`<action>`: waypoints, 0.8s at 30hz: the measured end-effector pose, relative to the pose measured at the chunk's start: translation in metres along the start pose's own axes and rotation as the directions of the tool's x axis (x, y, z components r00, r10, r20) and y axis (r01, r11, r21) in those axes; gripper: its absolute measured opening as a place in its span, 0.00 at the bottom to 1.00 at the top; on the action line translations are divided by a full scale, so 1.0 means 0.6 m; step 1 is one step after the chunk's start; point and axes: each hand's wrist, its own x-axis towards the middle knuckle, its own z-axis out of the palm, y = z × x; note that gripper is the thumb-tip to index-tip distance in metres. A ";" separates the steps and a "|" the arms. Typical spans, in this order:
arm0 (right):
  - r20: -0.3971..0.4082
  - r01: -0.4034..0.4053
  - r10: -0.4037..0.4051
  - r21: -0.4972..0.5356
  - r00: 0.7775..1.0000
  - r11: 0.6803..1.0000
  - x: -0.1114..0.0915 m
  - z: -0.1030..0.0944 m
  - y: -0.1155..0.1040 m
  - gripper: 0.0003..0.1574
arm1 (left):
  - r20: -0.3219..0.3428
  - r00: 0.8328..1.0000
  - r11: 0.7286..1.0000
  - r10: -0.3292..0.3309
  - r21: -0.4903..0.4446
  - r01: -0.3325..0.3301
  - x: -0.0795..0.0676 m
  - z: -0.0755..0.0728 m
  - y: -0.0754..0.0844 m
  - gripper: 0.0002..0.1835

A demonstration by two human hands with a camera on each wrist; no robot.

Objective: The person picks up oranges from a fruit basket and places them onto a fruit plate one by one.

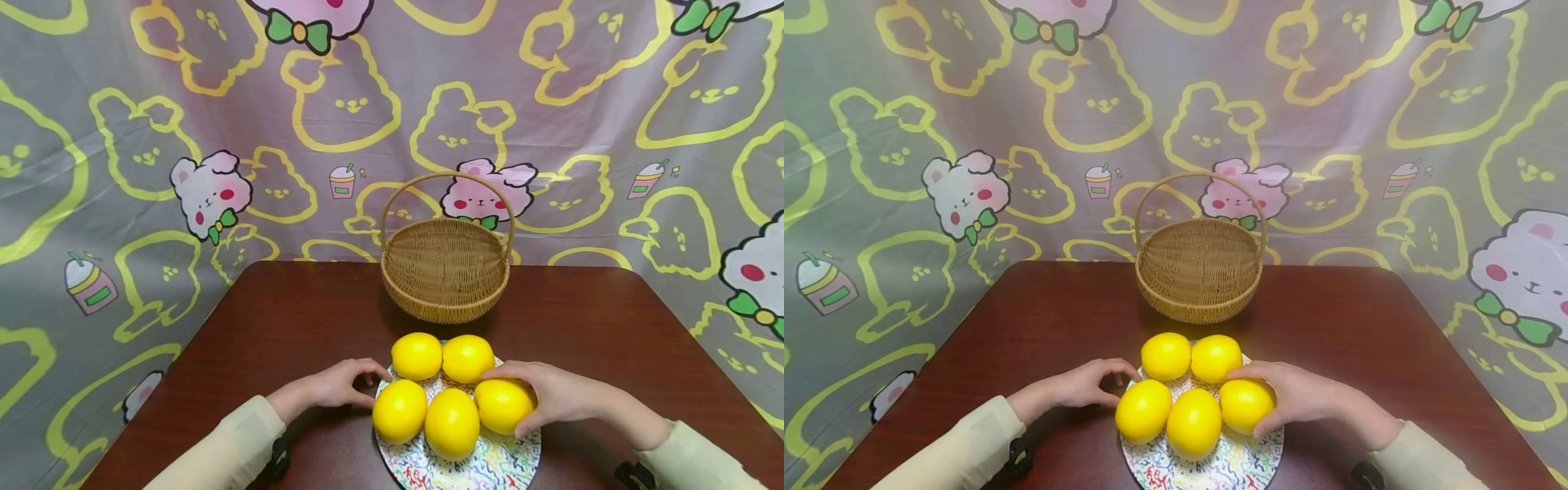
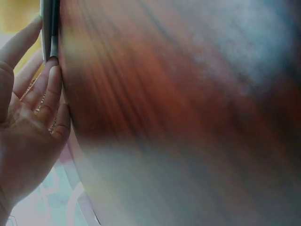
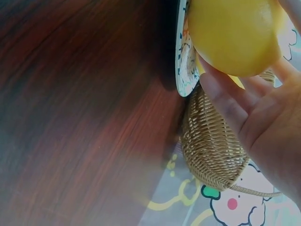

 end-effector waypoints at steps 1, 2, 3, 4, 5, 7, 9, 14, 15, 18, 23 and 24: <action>0.004 -0.005 0.005 0.012 1.000 1.000 0.000 -0.001 -0.001 0.47 | 0.001 1.000 1.000 0.001 0.000 -0.001 0.000 0.000 0.001 0.21; 0.008 -0.015 0.015 0.023 1.000 1.000 -0.001 -0.003 -0.002 0.47 | 0.000 1.000 1.000 0.003 0.001 -0.003 0.000 -0.001 0.001 0.21; 0.012 -0.024 0.024 0.036 1.000 0.999 -0.001 -0.005 -0.002 0.47 | 0.000 1.000 1.000 0.004 0.000 -0.004 0.000 -0.001 0.002 0.21; 0.016 -0.037 0.036 0.049 0.999 0.998 -0.001 -0.006 -0.003 0.46 | 0.000 1.000 1.000 0.007 0.000 -0.007 0.000 -0.002 0.003 0.21; 0.018 -0.049 0.048 0.061 0.999 0.997 -0.002 -0.008 -0.002 0.46 | 0.000 1.000 1.000 0.008 0.000 -0.008 0.000 -0.002 0.003 0.21; 0.018 -0.069 0.067 0.073 0.998 0.995 -0.003 -0.011 -0.001 0.45 | 0.000 1.000 1.000 0.008 -0.001 -0.008 0.000 -0.003 0.004 0.21; 0.010 -0.074 0.074 0.069 0.997 0.995 -0.006 -0.013 0.001 0.45 | 0.000 1.000 1.000 0.007 -0.001 -0.007 0.000 -0.004 0.004 0.22; -0.028 -0.045 0.046 0.032 0.999 0.998 -0.012 -0.016 0.007 0.44 | 0.003 1.000 1.000 0.000 0.001 0.000 0.000 -0.004 0.002 0.22; -0.034 -0.038 0.039 0.026 0.999 0.999 -0.013 -0.017 0.007 0.45 | 0.004 1.000 1.000 -0.002 0.002 0.002 0.000 -0.004 0.002 0.22; -0.037 -0.029 0.029 0.023 0.999 0.999 -0.013 -0.020 0.008 0.45 | 0.007 1.000 1.000 -0.004 0.003 0.004 0.000 -0.003 0.002 0.22; -0.032 -0.038 0.039 0.034 0.999 0.999 -0.013 -0.026 0.006 0.45 | 0.006 1.000 1.000 -0.003 0.007 0.003 0.000 -0.002 0.004 0.22; -0.034 -0.036 0.037 0.030 0.999 0.999 -0.013 -0.027 0.006 0.45 | 0.006 1.000 1.000 -0.003 0.007 0.003 0.000 -0.001 0.004 0.22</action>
